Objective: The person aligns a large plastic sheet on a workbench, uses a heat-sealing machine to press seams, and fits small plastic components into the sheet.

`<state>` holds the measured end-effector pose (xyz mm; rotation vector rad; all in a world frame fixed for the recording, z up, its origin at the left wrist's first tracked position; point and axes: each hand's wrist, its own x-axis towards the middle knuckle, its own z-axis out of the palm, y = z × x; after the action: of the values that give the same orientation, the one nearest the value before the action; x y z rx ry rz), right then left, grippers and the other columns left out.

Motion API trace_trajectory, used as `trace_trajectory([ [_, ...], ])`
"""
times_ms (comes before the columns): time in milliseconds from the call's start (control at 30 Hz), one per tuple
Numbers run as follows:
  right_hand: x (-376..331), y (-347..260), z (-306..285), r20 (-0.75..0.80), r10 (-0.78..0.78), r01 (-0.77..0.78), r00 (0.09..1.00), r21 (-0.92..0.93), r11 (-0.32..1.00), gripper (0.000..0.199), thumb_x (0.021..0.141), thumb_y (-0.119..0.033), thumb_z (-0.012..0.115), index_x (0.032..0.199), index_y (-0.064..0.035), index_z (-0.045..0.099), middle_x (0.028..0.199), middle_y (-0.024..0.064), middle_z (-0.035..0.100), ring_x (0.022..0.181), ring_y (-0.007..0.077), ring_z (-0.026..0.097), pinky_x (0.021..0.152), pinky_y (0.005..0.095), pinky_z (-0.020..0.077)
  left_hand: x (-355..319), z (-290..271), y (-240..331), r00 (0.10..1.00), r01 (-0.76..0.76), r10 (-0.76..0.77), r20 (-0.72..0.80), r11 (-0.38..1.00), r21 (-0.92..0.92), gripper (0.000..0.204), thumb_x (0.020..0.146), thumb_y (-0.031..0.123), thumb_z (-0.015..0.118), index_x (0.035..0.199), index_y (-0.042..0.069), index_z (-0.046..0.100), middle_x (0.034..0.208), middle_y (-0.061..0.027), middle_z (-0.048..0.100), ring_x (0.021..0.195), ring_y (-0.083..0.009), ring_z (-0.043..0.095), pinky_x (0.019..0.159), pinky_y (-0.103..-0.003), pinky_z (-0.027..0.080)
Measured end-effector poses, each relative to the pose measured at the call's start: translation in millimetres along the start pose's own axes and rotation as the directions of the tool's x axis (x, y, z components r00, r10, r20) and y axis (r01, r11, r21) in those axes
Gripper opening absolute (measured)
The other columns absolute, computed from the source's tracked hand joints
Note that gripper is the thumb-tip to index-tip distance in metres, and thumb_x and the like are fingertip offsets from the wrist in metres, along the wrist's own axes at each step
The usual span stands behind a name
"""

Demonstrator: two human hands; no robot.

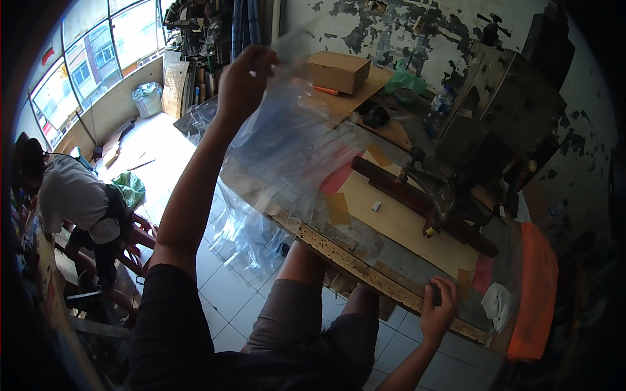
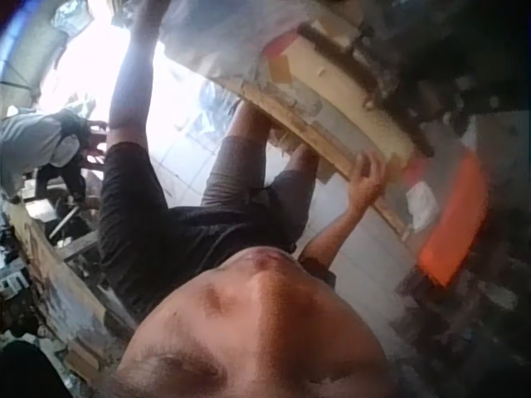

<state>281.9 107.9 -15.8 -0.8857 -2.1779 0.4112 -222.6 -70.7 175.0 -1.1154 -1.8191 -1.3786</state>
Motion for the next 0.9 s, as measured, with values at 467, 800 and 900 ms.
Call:
trace_trajectory([
  [467,-38,-99,30,0.386,0.036,-0.384,0.922,0.922,-0.036,0.088,0.103,-0.049,0.061,0.161,0.0039,0.023,0.130,0.0230,0.066,0.128,0.0346,0.061,0.106,0.0436,0.0487,-289,23,172,0.603,0.081,0.502,0.619,0.734,-0.674,0.023,0.094,0.019,0.075,0.111,0.004,0.069,0.130,-0.0133,0.069,0.095,-0.0289,0.074,0.077,-0.039,0.063],
  [800,-52,-26,-5,0.514,-0.058,-0.424,0.856,0.763,0.488,0.067,0.102,0.003,0.046,0.164,-0.0088,0.025,0.125,0.0265,0.069,0.095,0.0335,0.076,0.081,0.0402,0.0629,-287,26,124,0.742,0.056,-0.044,0.669,0.998,0.003,0.066,0.082,0.035,0.085,0.141,0.014,0.060,0.159,-0.0179,0.044,0.149,-0.0384,0.038,0.122,-0.059,0.027],
  [900,-56,-23,-10,0.458,-0.085,-0.336,0.885,0.755,0.563,0.060,0.104,0.002,0.046,0.162,-0.0067,0.032,0.121,0.0267,0.070,0.090,0.0335,0.077,0.080,0.0415,0.0633,-299,41,119,0.731,0.025,-0.079,0.678,0.996,0.089,0.071,0.082,0.036,0.084,0.144,0.015,0.057,0.163,-0.0185,0.038,0.153,-0.0391,0.031,0.125,-0.060,0.019],
])
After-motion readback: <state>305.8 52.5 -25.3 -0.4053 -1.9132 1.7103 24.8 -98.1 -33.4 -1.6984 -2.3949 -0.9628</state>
